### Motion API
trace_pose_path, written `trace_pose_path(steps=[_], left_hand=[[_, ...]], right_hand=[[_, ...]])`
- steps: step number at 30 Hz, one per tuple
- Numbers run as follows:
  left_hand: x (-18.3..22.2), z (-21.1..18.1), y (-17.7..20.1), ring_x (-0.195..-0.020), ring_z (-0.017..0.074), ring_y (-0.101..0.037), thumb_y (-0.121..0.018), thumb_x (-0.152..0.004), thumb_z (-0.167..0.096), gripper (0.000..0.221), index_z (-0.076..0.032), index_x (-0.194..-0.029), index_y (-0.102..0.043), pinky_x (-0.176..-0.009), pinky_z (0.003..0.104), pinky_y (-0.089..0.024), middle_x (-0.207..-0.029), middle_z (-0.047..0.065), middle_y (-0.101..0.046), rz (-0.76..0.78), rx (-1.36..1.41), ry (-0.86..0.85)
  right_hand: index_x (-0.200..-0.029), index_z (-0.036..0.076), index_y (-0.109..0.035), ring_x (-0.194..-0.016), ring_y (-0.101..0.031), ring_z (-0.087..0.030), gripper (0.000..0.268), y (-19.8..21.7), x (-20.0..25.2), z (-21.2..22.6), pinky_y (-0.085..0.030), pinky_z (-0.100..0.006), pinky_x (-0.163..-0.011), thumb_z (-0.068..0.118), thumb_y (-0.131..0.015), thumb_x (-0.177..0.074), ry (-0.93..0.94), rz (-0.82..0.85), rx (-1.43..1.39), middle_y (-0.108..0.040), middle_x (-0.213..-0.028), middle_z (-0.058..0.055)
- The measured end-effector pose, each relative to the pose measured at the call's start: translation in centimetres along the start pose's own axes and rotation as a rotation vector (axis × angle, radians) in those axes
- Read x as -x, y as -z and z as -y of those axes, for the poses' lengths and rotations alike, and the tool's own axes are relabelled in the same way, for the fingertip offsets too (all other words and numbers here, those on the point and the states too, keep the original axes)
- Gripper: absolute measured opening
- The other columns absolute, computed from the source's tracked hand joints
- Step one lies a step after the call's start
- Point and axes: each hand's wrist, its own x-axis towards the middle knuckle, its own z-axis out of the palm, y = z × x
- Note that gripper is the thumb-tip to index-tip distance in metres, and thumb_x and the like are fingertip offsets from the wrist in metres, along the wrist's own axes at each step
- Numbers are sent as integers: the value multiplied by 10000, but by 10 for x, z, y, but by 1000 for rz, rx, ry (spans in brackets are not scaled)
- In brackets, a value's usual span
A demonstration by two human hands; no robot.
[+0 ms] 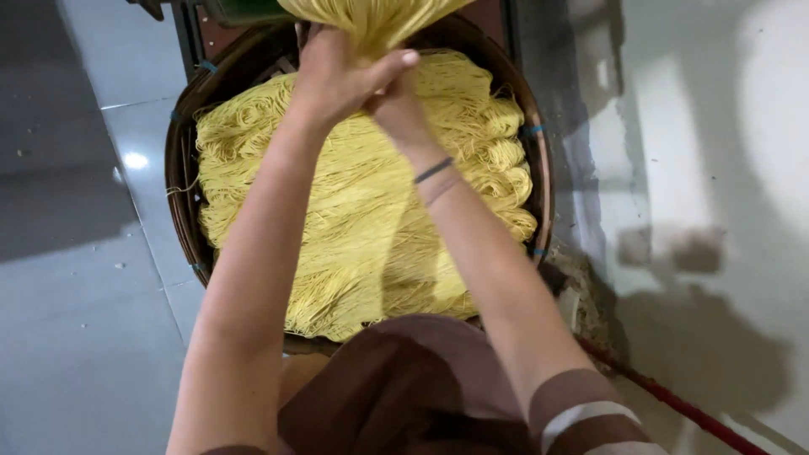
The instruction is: Catching fresh noodles from a production machine and arranging them neatly into a large woven basket.
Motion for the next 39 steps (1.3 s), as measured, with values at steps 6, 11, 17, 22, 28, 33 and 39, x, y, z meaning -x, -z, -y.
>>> trace_pose_path(steps=[6, 11, 17, 22, 28, 33, 39], left_hand=[[-1, 10, -7, -675, 168, -703, -744, -973, -247, 212, -56, -900, -688, -588, 210, -629, -778, 43, -670, -28, -252, -18], [47, 36, 24, -558, 71, -487, -672, -1030, -309, 239, -72, -1006, -654, -449, 165, -398, -803, -2, -641, 77, 44, 208], [39, 78, 23, -366, 52, -302, -686, -1074, -300, 337, -54, -845, -700, -337, 232, -223, -537, -37, -485, 54, 47, 223], [39, 94, 22, -656, 79, -565, -685, -1037, -257, 186, -82, -1002, -635, -577, 188, -529, -856, 22, -654, -103, 81, 213], [50, 100, 30, -737, 59, -611, -664, -1003, -94, 162, -57, -1159, -642, -612, 173, -553, -904, -1, -658, -255, 164, 41], [109, 71, -12, -897, 545, -679, -750, -912, -402, 500, 97, -939, -741, -768, 584, -493, -848, 366, -677, -16, -319, 154], [132, 66, -44, -1039, 523, -670, -686, -885, -308, 446, 111, -1038, -690, -916, 583, -521, -971, 353, -710, 403, -467, 47]], right_hand=[[-1247, 18, -248, -1115, -381, -282, 536, -15, 25, 38, -411, -299, -906, 36, -667, -913, -324, 379, 148, -336, -1254, -200], [-1271, -58, -570, -1139, -517, -345, 592, 35, 68, 43, -583, -312, -887, -290, -594, -727, -454, 253, 805, -555, -1219, -194], [-1582, 69, 61, -1544, -31, -319, 884, 168, 226, -13, -106, -452, -1260, 248, -585, -1005, -1157, -229, 640, 26, -1675, -159], [-1487, 40, -331, -1109, -569, -409, 492, 191, 320, -101, -478, -498, -911, 237, -411, -1043, -1189, -235, 719, -557, -1292, -215], [-1399, -19, -389, -1259, -476, -408, 444, 189, 341, -90, -405, -492, -1071, 202, -463, -1022, -1202, -115, 710, -472, -1378, -244], [-1581, -5, -179, -1473, -199, -500, 928, 153, 221, 22, -178, -597, -1204, 257, -741, -890, -806, -192, 600, -203, -1574, -333], [-1350, 94, -493, -1092, -563, -208, 411, 81, 76, 47, -399, -459, -1156, 120, -669, -980, -515, -75, -924, -520, -1121, -7]])
